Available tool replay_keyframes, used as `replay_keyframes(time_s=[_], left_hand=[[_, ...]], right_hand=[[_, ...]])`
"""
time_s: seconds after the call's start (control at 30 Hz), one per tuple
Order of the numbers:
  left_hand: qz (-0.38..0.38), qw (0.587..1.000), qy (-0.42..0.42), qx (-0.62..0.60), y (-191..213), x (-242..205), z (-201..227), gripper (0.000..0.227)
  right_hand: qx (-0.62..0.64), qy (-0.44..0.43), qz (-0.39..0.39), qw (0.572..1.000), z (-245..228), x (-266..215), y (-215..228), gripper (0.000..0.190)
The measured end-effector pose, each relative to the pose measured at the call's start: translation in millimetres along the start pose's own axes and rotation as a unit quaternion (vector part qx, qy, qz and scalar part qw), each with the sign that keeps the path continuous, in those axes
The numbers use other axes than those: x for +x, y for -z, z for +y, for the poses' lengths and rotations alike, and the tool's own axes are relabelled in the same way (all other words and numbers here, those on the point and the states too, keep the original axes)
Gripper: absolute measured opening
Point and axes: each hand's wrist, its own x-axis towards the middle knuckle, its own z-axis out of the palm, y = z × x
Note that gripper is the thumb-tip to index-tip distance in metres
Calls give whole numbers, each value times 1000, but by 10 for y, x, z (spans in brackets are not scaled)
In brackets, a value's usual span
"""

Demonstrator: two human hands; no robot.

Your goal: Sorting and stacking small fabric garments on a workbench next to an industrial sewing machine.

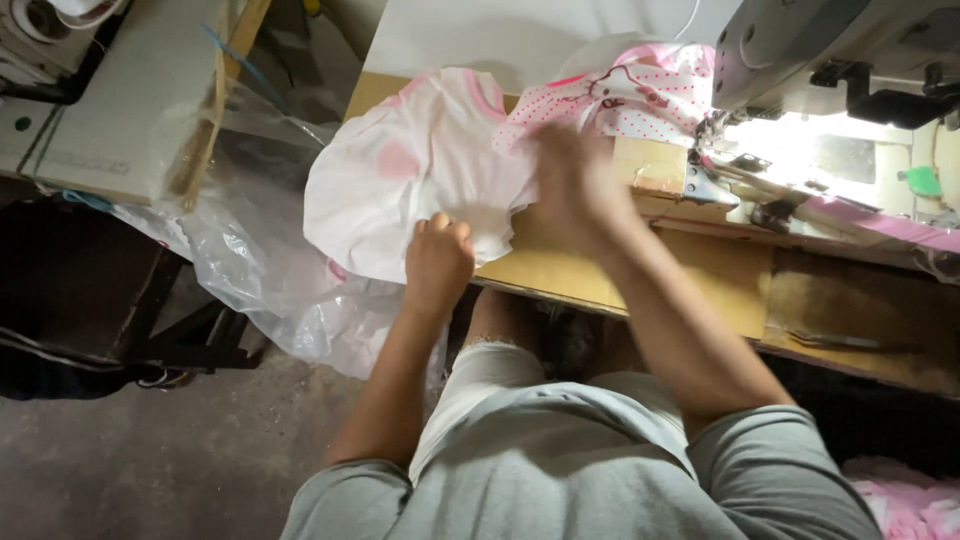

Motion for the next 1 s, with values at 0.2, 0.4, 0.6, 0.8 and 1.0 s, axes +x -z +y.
replay_keyframes(time_s=[0.2,0.4,0.6,0.8,1.0], left_hand=[[-72,900,35,-428,148,-72,-355,16],[13,944,214,-249,1579,-302,-277,4],[88,862,-9,-499,548,589,-127,24],[112,867,-419,-247,127,1093,1642,40],[176,917,-350,-81,41,839,1885,47]], right_hand=[[141,-17,-132,981,-330,87,-791,62],[193,21,175,965,-488,117,-421,37],[804,-188,148,545,-492,-836,100,52],[824,-228,157,494,598,-1642,-277,45],[806,-228,147,526,750,-2117,-40,19]])
